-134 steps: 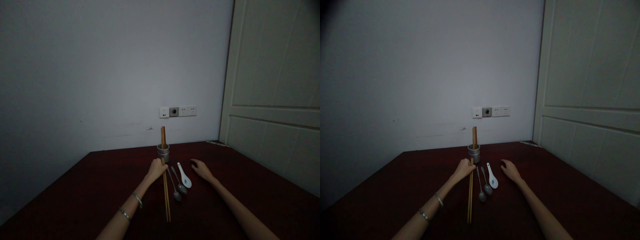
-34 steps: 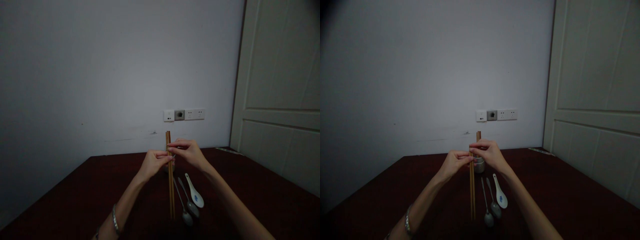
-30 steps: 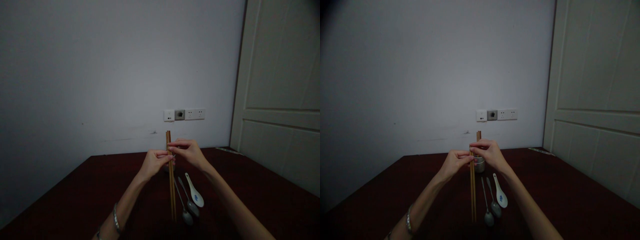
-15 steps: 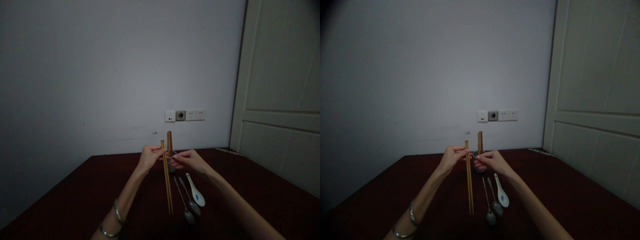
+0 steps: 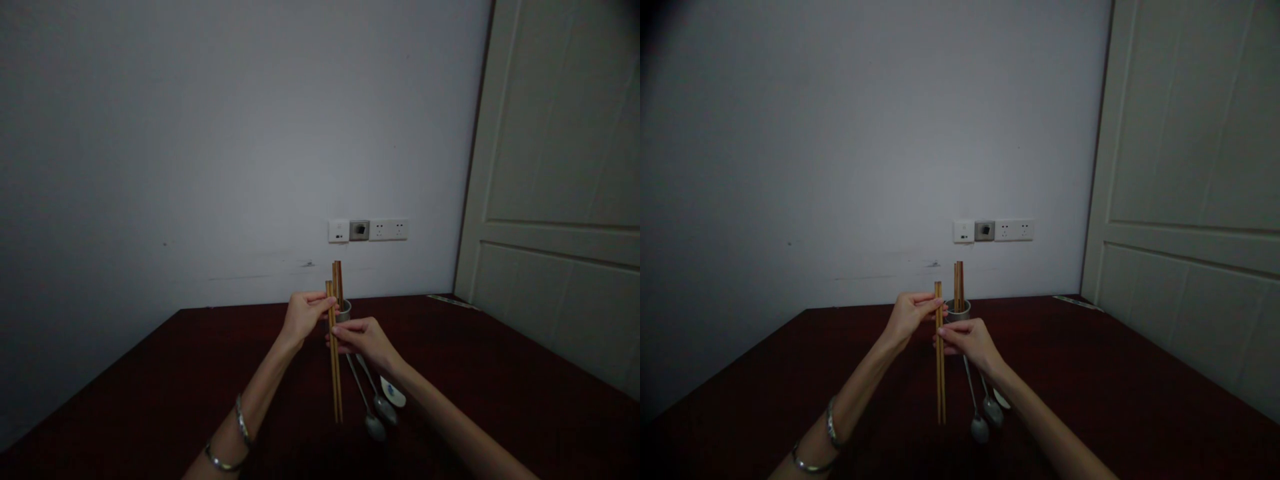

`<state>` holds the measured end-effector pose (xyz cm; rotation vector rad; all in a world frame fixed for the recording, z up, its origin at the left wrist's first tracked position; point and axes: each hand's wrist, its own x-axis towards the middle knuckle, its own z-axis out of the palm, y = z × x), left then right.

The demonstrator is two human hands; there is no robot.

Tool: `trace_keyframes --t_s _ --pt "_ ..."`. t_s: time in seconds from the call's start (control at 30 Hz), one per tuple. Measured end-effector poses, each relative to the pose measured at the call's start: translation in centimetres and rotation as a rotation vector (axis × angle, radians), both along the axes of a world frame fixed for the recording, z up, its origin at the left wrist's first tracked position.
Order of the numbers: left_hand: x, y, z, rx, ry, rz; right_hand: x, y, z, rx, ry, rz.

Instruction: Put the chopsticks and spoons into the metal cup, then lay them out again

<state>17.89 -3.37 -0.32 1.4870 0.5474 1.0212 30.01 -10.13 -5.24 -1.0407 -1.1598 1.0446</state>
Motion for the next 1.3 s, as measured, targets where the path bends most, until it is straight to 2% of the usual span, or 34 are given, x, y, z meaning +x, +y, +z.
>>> trace_keyframes --t_s 0.27,0.53,0.97,1.2,1.3 --pt "0.1 0.0 -0.3 -0.025 -0.036 -0.040 0.2 0.0 0.3 -0.020 -0.036 0.021" --pt "-0.1 -0.1 -0.1 -0.038 -0.010 -0.014 0.1 0.3 0.5 -0.036 -0.044 -0.005" --pt "-1.0 0.3 0.7 -0.055 0.082 -0.071 0.2 1.1 0.3 -0.046 -0.041 0.038" --pt "-0.9 0.7 0.5 -0.080 0.001 -0.026 0.6 1.8 0.6 -0.040 -0.048 0.046" --pt "-1.1 1.2 0.5 -0.089 -0.021 0.023 1.8 2.9 1.1 -0.026 -0.049 -0.003"
